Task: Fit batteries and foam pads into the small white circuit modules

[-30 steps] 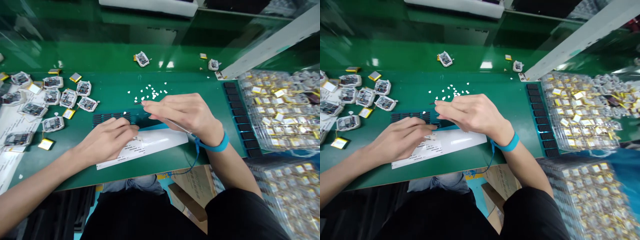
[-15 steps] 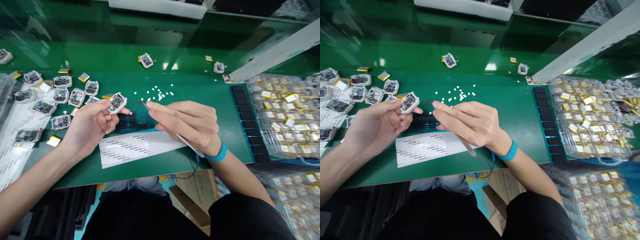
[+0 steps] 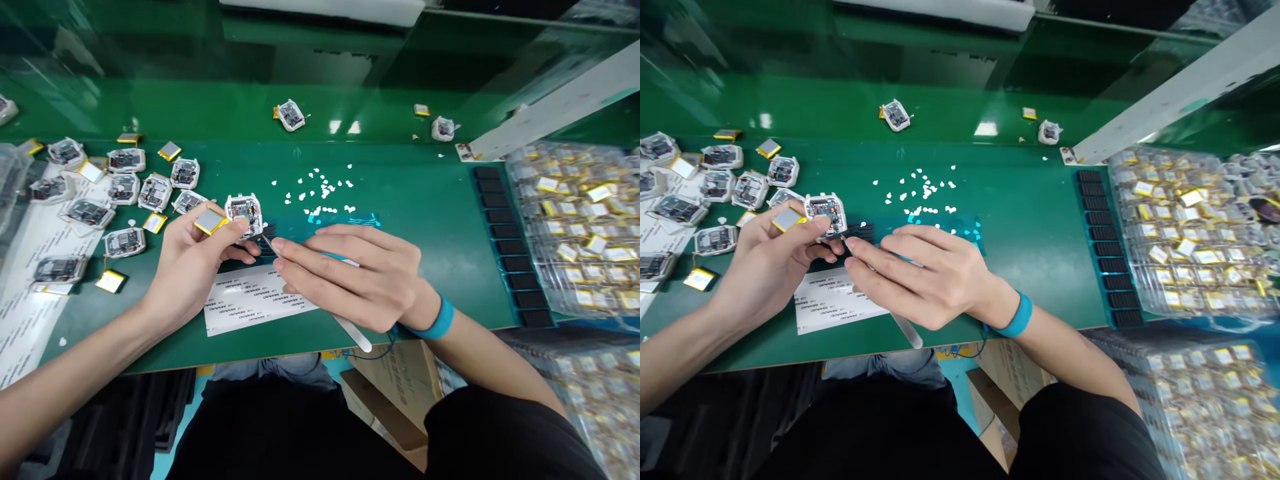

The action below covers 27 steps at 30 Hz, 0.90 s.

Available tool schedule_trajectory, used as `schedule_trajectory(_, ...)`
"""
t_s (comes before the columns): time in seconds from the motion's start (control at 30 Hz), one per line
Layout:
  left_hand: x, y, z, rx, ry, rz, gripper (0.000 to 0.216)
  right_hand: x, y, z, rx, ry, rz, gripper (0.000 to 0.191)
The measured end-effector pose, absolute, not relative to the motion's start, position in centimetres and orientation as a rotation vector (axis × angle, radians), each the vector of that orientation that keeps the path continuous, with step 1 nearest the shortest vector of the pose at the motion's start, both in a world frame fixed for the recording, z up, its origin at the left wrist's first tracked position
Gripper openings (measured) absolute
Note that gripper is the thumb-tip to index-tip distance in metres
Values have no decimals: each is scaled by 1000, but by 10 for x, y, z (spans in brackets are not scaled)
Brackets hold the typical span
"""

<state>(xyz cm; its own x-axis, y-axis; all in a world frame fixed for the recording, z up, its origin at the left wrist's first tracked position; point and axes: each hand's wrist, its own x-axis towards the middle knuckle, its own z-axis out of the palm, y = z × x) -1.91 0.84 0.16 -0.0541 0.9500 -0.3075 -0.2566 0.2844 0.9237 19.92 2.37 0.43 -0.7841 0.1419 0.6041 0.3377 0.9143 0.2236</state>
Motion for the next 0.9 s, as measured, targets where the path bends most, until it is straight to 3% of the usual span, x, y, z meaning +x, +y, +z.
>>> schedule_trajectory(0.2, -16, 5, 1, 707, 1194, 1178, 29, 195, 21, 4, -340, -2449, -486, 21)
schedule_trajectory(0.57, -12, 5, -1, 716, 1243, 1214, 19, 192, 19, -1, -295, -2455, -481, 21)
schedule_trajectory(0.9, -15, 0, -10, 932, 1280, 1201, 27, 191, 14, 1, -321, -2434, -360, 18)
